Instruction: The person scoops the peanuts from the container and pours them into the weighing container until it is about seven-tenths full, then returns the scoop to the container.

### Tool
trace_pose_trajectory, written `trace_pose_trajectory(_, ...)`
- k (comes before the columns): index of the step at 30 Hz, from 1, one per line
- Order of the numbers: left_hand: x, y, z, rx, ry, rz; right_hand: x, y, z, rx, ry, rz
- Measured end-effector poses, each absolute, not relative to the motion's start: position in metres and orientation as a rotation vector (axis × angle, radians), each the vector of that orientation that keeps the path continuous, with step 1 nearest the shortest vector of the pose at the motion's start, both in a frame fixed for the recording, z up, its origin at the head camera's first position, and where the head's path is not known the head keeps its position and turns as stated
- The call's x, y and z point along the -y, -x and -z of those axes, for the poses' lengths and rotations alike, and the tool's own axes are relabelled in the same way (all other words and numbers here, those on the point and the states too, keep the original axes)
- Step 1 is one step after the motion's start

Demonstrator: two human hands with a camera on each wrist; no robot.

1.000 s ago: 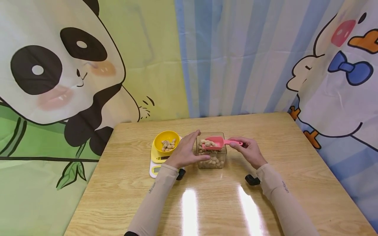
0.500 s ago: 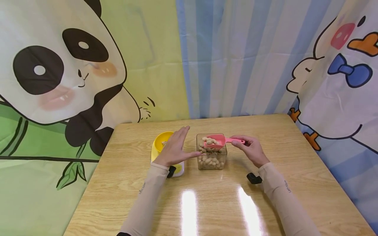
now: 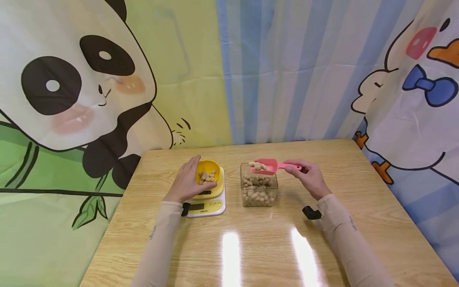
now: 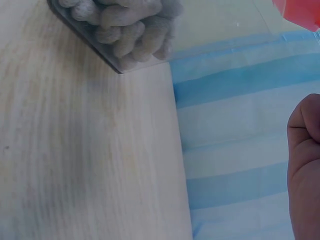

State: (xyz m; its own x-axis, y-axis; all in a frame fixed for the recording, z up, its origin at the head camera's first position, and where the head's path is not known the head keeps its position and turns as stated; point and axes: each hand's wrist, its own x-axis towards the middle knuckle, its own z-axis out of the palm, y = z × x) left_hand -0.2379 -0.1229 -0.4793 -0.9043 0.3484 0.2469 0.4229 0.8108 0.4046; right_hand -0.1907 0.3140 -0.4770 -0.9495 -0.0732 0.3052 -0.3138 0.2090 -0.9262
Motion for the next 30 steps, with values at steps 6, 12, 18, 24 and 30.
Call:
trace_pose_trajectory(6, 0.129, 0.236, 0.489, 2.862, 0.57, 0.682, -0.312, 0.198, 0.463, 2.257, -0.374, -1.85)
trace_pose_trajectory(12, 0.13, 0.236, 0.494, 2.87, 0.521, 0.729, -0.305, 0.21, 0.448, 2.243, -0.405, -1.842)
trace_pose_trajectory(18, 0.131, 0.237, 0.498, 2.878, 0.508, 0.779, -0.294, 0.22, 0.431, 2.263, -0.401, -1.791)
trace_pose_trajectory(24, 0.131, 0.238, 0.498, 2.88, 0.487, 0.817, -0.279, 0.237, 0.413, 2.193, -0.497, -1.857)
trace_pose_trajectory(30, 0.13, 0.236, 0.501, 2.88, 0.456, 0.873, -0.256, 0.254, 0.397, 2.153, -0.578, -1.916)
